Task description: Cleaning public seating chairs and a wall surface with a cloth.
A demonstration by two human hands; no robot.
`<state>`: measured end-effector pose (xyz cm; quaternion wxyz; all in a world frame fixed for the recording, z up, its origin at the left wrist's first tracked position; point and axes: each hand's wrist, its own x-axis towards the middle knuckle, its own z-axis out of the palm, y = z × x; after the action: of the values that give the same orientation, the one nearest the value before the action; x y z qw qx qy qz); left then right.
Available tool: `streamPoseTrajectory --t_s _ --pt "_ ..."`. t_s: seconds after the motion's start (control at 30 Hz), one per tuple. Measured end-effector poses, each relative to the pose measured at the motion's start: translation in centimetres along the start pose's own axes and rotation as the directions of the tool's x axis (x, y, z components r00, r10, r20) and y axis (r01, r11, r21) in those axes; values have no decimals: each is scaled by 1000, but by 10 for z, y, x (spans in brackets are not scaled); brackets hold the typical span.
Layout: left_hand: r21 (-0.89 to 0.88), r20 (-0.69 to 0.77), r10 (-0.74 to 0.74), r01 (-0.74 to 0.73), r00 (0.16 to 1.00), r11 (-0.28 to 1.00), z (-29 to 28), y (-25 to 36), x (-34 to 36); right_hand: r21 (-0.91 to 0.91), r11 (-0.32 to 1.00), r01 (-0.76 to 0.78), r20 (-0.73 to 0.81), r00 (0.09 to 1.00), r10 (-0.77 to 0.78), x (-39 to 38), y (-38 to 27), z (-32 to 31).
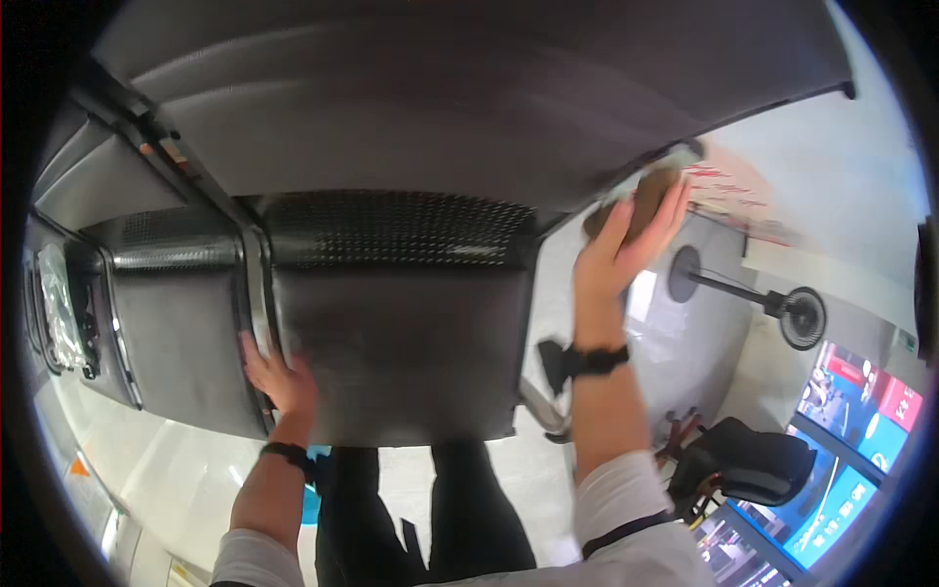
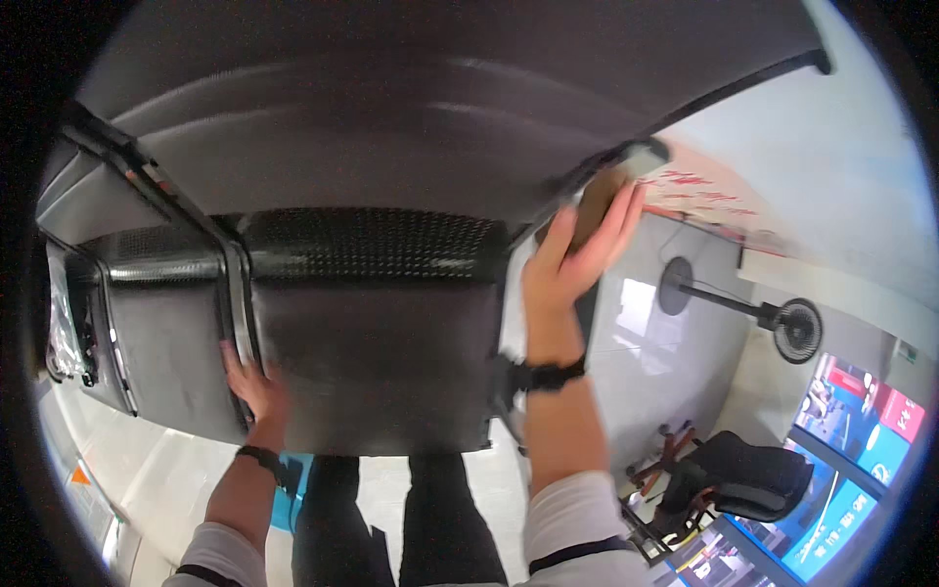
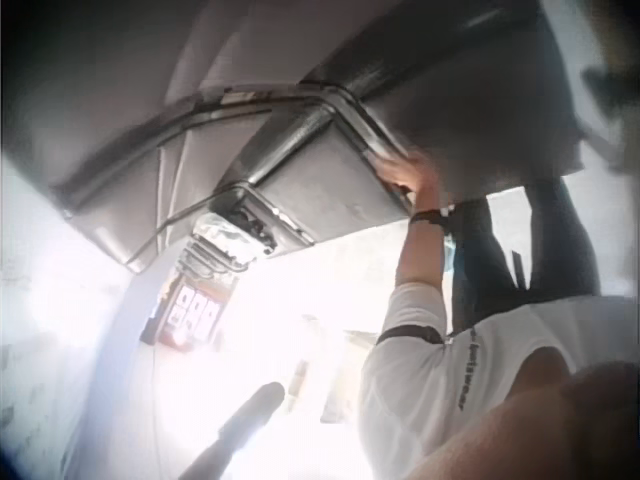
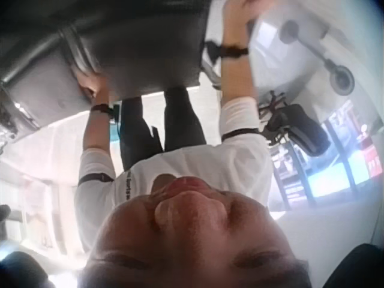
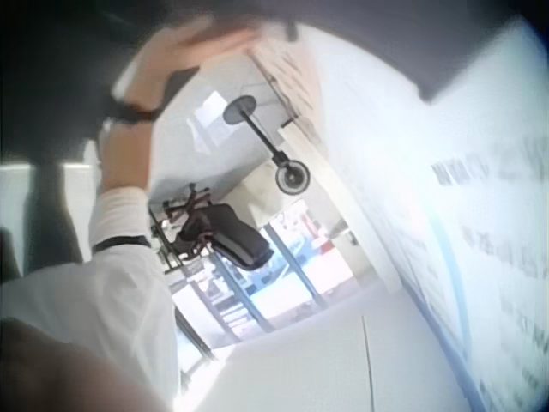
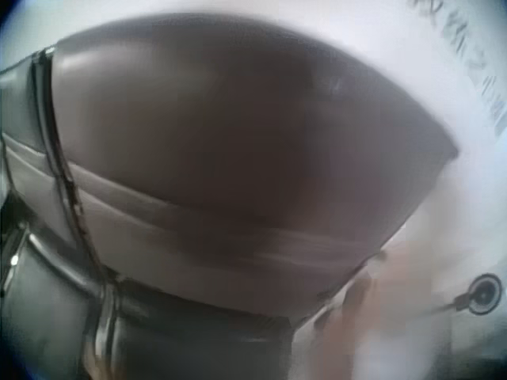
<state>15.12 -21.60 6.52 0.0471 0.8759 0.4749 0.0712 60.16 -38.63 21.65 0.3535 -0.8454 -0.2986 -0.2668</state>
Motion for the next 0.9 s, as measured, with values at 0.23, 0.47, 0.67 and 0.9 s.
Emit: streamPoseTrajectory --t_s 0.23,0.47,0.67,0.9 --pt "141 -37 -993 984 111 105 43 -217 24 -9 999 41 -206 978 -42 -11 -9 92" --pt "205 -186 -970 972 157 118 73 -204 18 -94 966 240 -260 931 -257 -20 -129 180" --pt "196 -183 -976 977 119 82 78 -195 17 -29 907 421 -3 907 -421 -44 -232 220" --pt "358 -168 -969 927 183 114 84 -216 15 378 674 635 28 720 -694 -64 -284 244"
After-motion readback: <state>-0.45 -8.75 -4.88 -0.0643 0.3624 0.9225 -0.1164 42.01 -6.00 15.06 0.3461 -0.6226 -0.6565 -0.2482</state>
